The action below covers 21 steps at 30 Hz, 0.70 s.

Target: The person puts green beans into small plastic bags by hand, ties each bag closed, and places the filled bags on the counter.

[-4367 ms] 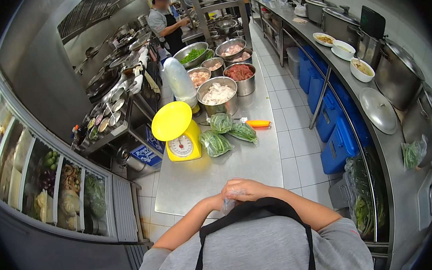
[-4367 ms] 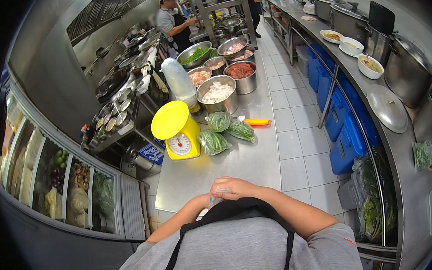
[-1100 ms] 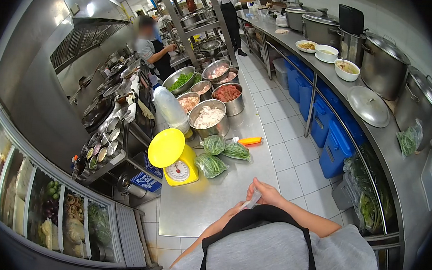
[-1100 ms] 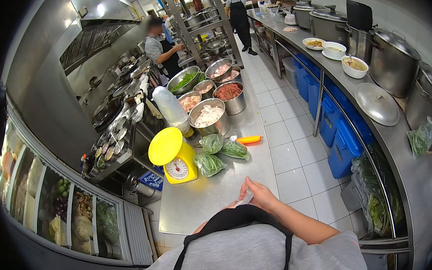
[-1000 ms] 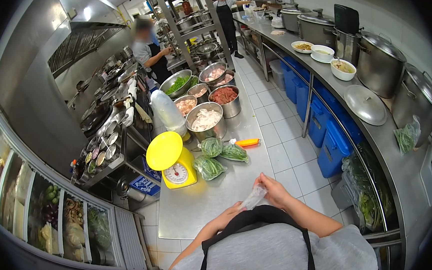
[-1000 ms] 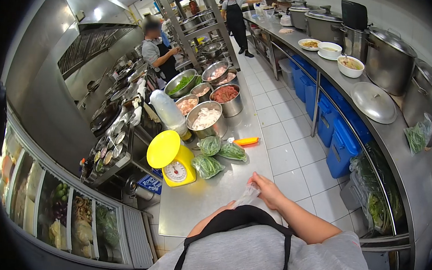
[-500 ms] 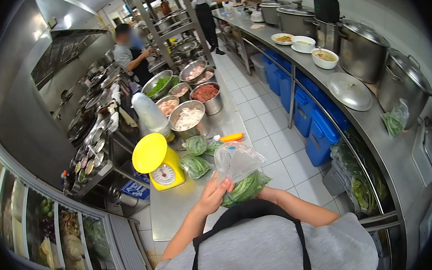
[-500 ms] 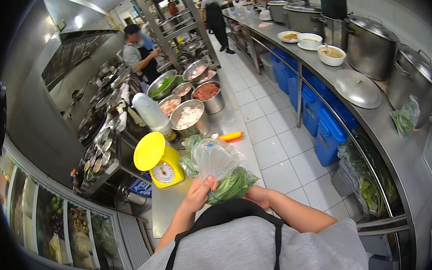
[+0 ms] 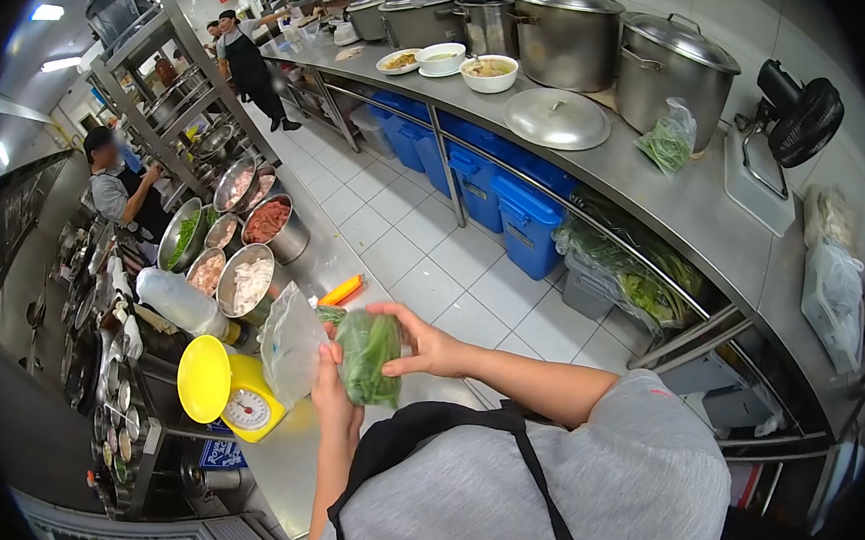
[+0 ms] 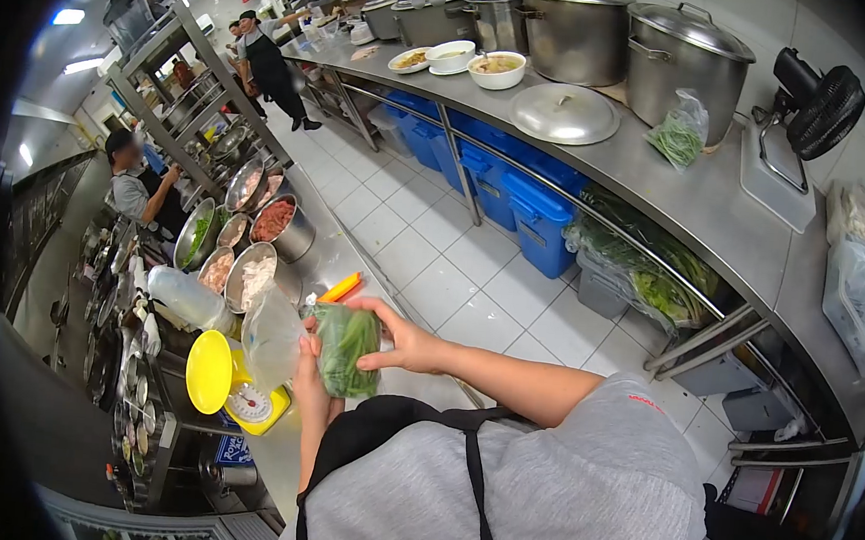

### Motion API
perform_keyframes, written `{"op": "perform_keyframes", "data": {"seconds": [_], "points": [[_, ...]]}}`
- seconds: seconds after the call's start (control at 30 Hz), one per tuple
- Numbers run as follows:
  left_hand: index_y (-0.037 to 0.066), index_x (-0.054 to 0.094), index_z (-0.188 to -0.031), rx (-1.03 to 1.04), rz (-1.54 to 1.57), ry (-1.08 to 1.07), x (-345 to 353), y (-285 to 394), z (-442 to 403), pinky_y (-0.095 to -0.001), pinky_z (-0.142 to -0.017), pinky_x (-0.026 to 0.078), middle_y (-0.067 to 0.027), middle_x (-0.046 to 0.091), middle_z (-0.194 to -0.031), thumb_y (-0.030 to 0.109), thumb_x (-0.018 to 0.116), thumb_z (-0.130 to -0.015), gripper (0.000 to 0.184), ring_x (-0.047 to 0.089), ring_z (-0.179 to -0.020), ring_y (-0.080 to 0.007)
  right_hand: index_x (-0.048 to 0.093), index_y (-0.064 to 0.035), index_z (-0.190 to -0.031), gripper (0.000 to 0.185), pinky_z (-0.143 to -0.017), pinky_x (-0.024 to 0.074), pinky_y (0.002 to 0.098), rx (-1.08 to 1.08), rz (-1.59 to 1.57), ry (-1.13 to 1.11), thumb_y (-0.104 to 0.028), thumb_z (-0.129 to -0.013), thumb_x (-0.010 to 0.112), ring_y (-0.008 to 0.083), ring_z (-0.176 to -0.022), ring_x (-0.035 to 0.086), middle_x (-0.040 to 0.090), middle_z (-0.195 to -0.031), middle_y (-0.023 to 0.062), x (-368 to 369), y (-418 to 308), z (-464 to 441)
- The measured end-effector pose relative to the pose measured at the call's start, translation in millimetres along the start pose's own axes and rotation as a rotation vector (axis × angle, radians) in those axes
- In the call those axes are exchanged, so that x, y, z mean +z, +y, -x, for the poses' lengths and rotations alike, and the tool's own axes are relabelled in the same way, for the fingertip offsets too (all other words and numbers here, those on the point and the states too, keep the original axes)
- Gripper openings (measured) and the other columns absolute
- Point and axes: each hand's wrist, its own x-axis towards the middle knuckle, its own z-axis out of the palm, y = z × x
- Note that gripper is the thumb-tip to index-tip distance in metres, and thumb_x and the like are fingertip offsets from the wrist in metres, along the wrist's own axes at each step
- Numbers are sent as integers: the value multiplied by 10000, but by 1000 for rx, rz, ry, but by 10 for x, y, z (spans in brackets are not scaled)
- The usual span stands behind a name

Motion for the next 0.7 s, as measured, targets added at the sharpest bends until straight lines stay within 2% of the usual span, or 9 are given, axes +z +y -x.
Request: {"op": "perform_keyframes", "data": {"seconds": [0.07,0.13,0.2,0.27,0.33,0.43,0.53,0.6,0.7], "points": [[26,507,-999,-84,84,47,-181,-164,-139,-335,-916,376,-48,531,-981,313,381,-962,316,498,-958,-159,217,-125,-1361,767,-983,352,374,90,113,95,-69,-746,673,247,-1230,352,350,-1313,111,-20,-147,50],[26,485,-1044,-211,9,87,-424,-319,-200,-330,-923,368,-54,514,-1026,326,382,-959,329,471,-1006,-159,233,-128,-1359,741,-1003,323,398,-331,728,24,-86,-755,661,250,-1232,347,337,-1324,115,-35,-9,27],[28,484,-1043,-251,27,110,-411,-268,-119,-331,-930,362,-51,510,-1017,321,385,-958,321,465,-1020,-159,251,-136,-1359,737,-1000,321,408,-312,688,21,-107,-757,676,256,-1233,343,330,-1332,128,49,-5,90],[31,483,-1042,-288,40,138,-371,-161,-21,-332,-937,355,-48,506,-1007,316,388,-957,313,458,-1034,-159,247,-135,-1366,694,-1000,327,410,-53,61,112,-238,-809,648,256,-1220,365,365,-1310,136,113,20,156],[42,489,-1026,-4,18,-157,-306,-37,111,-331,-945,341,-36,500,-963,318,398,-952,300,460,-1026,-156,224,-129,-1379,653,-1011,321,392,-68,-292,108,-460,-879,483,252,-1214,388,411,-1287,127,8,182,114],[39,490,-1017,216,-322,-320,-141,107,167,-309,-932,335,-17,475,-943,258,425,-938,242,443,-1005,-138,340,-100,-1327,646,-963,387,398,750,-754,-106,-557,-877,409,199,-1165,454,434,-1294,81,-66,7,185],[38,484,-1090,335,-711,-457,-128,151,190,-297,-942,327,-34,438,-1029,194,437,-922,235,423,-1034,-152,363,-90,-1307,657,-914,442,401,627,-900,-31,-570,-864,423,186,-1148,478,416,-1317,84,103,439,320],[48,472,-1150,72,-327,-231,-363,-82,148,-308,-959,331,-50,438,-1109,212,435,-924,282,438,-1067,-168,331,-118,-1317,612,-849,480,370,690,-1005,19,-487,-863,507,192,-1095,508,422,-1295,68,95,371,305],[39,458,-1165,-177,44,-105,-392,-108,178,-334,-956,351,-60,497,-1099,277,418,-940,330,488,-1051,-163,184,-189,-1366,803,-862,452,369,322,-312,62,-106,-750,693,215,-1091,456,442,-1168,75,71,230,212]]}}
